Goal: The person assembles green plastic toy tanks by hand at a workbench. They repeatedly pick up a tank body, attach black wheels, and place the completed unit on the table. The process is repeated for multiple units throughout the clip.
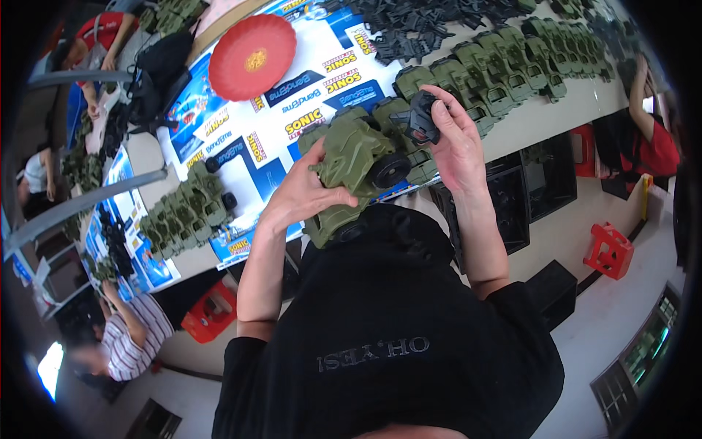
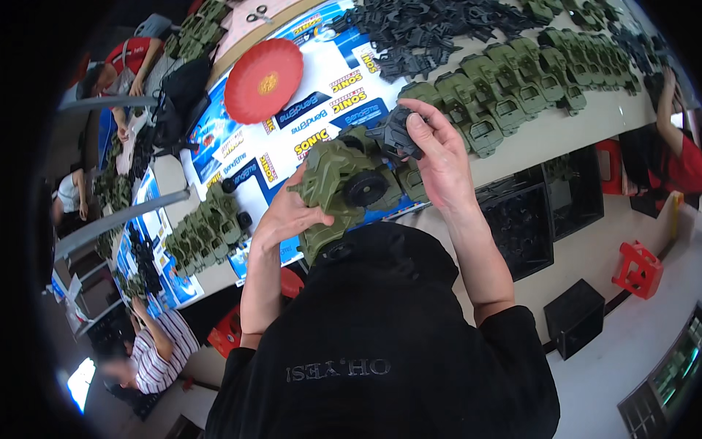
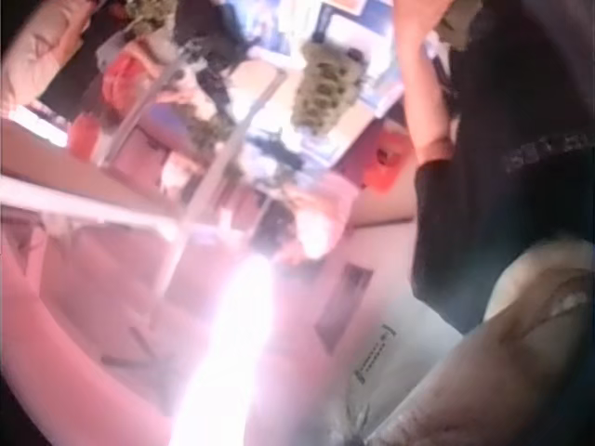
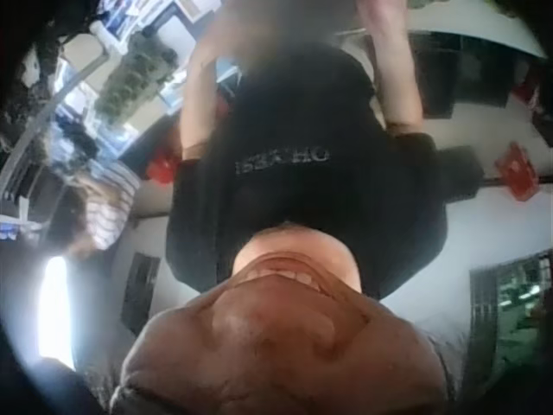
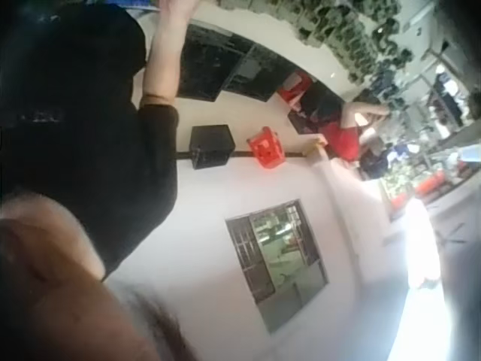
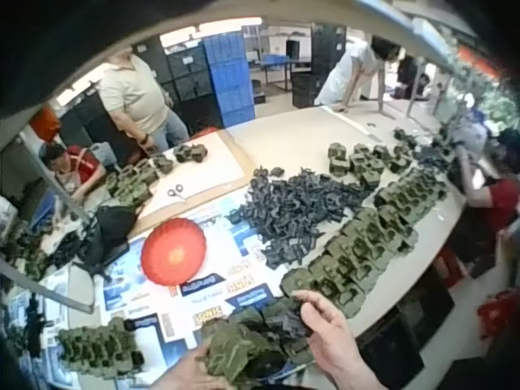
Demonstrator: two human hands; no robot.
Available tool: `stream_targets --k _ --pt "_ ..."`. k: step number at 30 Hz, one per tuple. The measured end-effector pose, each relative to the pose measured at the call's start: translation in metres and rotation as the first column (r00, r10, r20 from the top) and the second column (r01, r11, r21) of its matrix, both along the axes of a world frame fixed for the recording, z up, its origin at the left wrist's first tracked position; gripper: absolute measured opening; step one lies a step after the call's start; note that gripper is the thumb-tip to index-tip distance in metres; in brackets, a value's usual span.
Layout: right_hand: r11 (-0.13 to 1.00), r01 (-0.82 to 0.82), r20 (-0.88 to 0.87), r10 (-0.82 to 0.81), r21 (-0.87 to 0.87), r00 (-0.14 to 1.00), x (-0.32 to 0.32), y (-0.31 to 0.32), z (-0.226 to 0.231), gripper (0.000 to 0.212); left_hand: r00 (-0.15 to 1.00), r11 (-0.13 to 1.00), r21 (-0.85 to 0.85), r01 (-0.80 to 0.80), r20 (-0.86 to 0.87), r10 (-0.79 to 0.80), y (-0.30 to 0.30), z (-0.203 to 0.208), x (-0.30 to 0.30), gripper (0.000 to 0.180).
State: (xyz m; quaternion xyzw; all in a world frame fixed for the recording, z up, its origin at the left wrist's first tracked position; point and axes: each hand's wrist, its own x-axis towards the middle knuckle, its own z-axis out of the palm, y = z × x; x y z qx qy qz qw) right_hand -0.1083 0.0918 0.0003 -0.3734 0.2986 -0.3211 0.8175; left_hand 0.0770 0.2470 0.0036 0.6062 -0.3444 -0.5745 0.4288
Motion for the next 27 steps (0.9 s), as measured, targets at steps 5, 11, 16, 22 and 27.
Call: stream_targets --k 5,11,16,22,27 --pt "0.995 -0.059 0.018 0.057 0.080 0.998 0.005 0.001 -0.002 0.036 0.985 0.987 -0.112 0.118 0.143 -0.101 0.010 -0.020 0.008 0.077" --pt "0.950 -0.151 0.092 0.130 0.273 0.987 0.017 0.005 -0.009 0.037 0.941 0.997 0.039 0.062 -0.336 -0.046 0.018 -0.034 0.003 0.064" --pt "0.974 -0.072 0.061 0.060 0.217 0.996 0.017 -0.003 -0.025 0.037 0.993 0.992 0.051 -0.114 0.017 0.114 0.006 -0.013 -0.011 0.075" --pt "0.993 -0.119 -0.063 0.120 0.029 0.991 0.017 0.004 -0.013 0.037 0.954 0.972 0.233 -0.027 0.295 -0.044 0.003 -0.002 -0.004 0.079" --pt "0.985 -0.173 -0.046 0.171 -0.027 0.984 0.025 0.010 -0.006 0.030 0.975 0.972 0.225 0.063 0.195 -0.108 0.001 -0.001 -0.008 0.076"
